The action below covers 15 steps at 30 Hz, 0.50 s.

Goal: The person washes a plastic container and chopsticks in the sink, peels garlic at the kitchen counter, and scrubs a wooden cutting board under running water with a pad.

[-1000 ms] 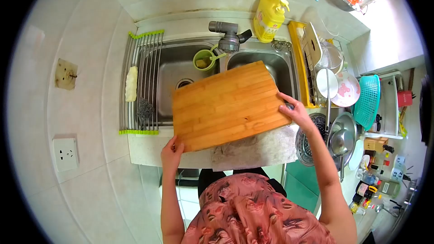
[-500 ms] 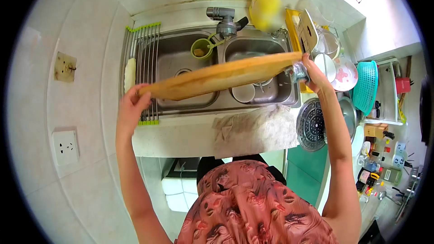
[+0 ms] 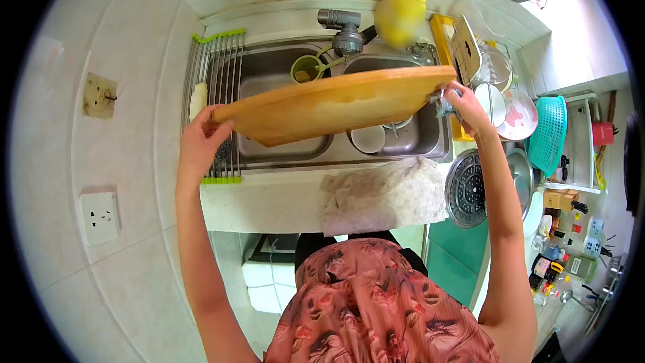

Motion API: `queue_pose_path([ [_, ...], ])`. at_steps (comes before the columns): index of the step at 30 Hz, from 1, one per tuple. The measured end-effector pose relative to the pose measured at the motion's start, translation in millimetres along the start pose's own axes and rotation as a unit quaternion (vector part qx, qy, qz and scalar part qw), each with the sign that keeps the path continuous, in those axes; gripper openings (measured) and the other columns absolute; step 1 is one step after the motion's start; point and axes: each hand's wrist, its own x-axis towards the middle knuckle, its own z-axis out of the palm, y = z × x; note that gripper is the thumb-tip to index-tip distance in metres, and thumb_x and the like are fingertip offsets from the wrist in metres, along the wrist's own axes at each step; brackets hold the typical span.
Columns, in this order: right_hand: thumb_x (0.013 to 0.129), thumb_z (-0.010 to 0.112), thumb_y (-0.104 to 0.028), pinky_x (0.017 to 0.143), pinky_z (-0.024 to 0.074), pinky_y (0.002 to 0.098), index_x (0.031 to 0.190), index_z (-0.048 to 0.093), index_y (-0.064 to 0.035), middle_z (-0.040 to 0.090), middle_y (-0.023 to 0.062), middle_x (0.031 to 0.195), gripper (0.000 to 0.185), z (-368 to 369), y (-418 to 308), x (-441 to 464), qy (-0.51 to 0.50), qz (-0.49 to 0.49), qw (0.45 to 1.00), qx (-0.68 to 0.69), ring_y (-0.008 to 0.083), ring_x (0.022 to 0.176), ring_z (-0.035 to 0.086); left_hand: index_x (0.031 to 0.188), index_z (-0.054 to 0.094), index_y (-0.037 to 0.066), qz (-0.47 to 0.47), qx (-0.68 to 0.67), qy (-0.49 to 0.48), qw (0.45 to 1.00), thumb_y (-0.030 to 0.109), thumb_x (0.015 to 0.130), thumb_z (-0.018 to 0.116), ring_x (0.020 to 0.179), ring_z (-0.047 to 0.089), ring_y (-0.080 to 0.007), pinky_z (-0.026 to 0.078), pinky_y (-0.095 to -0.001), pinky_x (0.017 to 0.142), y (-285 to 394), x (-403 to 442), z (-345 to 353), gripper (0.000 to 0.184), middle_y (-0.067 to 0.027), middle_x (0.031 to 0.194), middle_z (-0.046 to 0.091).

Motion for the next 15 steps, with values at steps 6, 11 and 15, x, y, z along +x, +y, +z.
queue_pose_path([
  [6, 0.090, 0.072, -0.017, 0.090, 0.0482, 0.0293, 0.112, 0.070, -0.0029, 0.072, 0.0043, 0.101, 0.026, 29, 39, -2, 0.086, -0.220, 0.963, -0.131, 0.0115, 0.094, 0.063, 0.120, 0.065, 0.000, 0.056, -0.124, 0.040, 0.990, 0.002, 0.091, 0.070, 0.091, 0.064, -0.0111, 0.052, -0.0256, 0.083, -76, -3, 28, 0.029, -0.0054, 0.102, 0.071],
  [11, 0.095, 0.067, -0.021, 0.093, 0.0457, 0.0277, 0.112, 0.070, -0.0006, 0.072, 0.0041, 0.102, 0.026, 31, 49, 2, 0.123, -0.274, 0.954, 0.007, 0.0119, 0.096, 0.062, 0.113, 0.068, -0.003, 0.089, -0.146, 0.079, 0.982, -0.001, 0.090, 0.070, 0.087, 0.063, -0.0086, 0.051, -0.0238, 0.082, -64, -4, 38, 0.023, -0.0039, 0.098, 0.072],
  [15, 0.099, 0.063, -0.024, 0.082, 0.0461, 0.0237, 0.111, 0.070, 0.0037, 0.068, -0.0012, 0.092, 0.031, 8, 33, -9, 0.098, -0.182, 0.970, 0.126, 0.0078, 0.087, 0.060, 0.110, 0.070, -0.004, 0.077, -0.119, 0.073, 0.987, 0.003, 0.091, 0.071, 0.083, 0.062, -0.0071, 0.049, -0.0223, 0.078, -5, -14, 27, 0.021, -0.0036, 0.094, 0.072],
])
